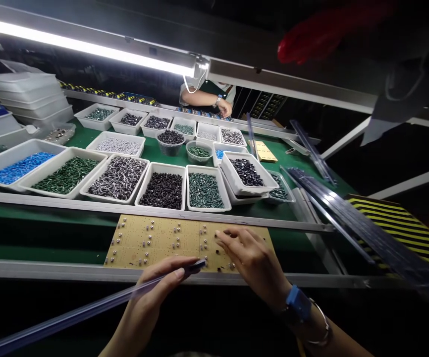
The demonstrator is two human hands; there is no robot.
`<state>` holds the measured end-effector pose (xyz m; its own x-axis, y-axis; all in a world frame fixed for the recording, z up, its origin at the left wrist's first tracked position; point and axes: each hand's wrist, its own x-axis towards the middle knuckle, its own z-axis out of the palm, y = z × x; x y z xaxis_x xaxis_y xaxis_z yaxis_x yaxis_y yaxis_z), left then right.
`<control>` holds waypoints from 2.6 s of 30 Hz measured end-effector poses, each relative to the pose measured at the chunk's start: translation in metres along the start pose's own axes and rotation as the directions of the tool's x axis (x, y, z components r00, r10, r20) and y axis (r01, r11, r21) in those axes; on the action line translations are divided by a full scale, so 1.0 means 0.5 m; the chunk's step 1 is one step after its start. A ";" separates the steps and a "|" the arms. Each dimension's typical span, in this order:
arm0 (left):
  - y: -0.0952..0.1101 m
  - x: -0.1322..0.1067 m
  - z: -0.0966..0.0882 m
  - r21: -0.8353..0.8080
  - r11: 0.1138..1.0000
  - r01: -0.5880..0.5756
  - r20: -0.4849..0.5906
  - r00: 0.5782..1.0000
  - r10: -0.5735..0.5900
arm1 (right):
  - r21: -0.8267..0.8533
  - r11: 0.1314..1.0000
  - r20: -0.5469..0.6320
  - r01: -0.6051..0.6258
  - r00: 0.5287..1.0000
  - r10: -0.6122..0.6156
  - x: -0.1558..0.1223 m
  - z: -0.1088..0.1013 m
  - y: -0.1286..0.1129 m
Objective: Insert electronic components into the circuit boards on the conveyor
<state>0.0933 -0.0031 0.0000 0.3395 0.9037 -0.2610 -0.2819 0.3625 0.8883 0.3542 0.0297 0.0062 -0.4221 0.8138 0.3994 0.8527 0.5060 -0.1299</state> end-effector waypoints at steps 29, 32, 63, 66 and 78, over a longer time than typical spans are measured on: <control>0.122 -0.017 -0.042 0.494 0.835 -0.245 0.093 0.969 0.229 | 0.765 -0.008 0.636 -0.644 0.754 0.164 0.067 0.015 -0.144; 0.150 -0.010 -0.049 0.571 0.772 -0.279 0.185 0.960 0.211 | 0.758 0.016 0.641 -0.652 0.749 0.166 0.069 0.021 -0.150; 0.041 -0.008 -0.080 0.189 0.976 -0.109 -0.087 0.988 0.128 | 0.136 0.984 0.052 0.117 0.991 -0.125 0.102 0.043 -0.072; 0.040 -0.008 -0.082 0.180 0.976 -0.125 -0.076 0.987 0.141 | 0.138 0.984 0.042 0.116 0.992 -0.122 0.104 0.043 -0.072; 0.043 -0.013 -0.076 0.096 0.989 -0.116 -0.092 0.988 0.125 | 0.086 0.991 0.061 0.100 0.993 -0.105 0.086 0.033 -0.082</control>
<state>0.0509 0.0076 0.0065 0.2179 0.9590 -0.1815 -0.2320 0.2315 0.9448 0.2959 0.0487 0.0135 -0.5275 0.7720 0.3546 0.7766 0.6074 -0.1670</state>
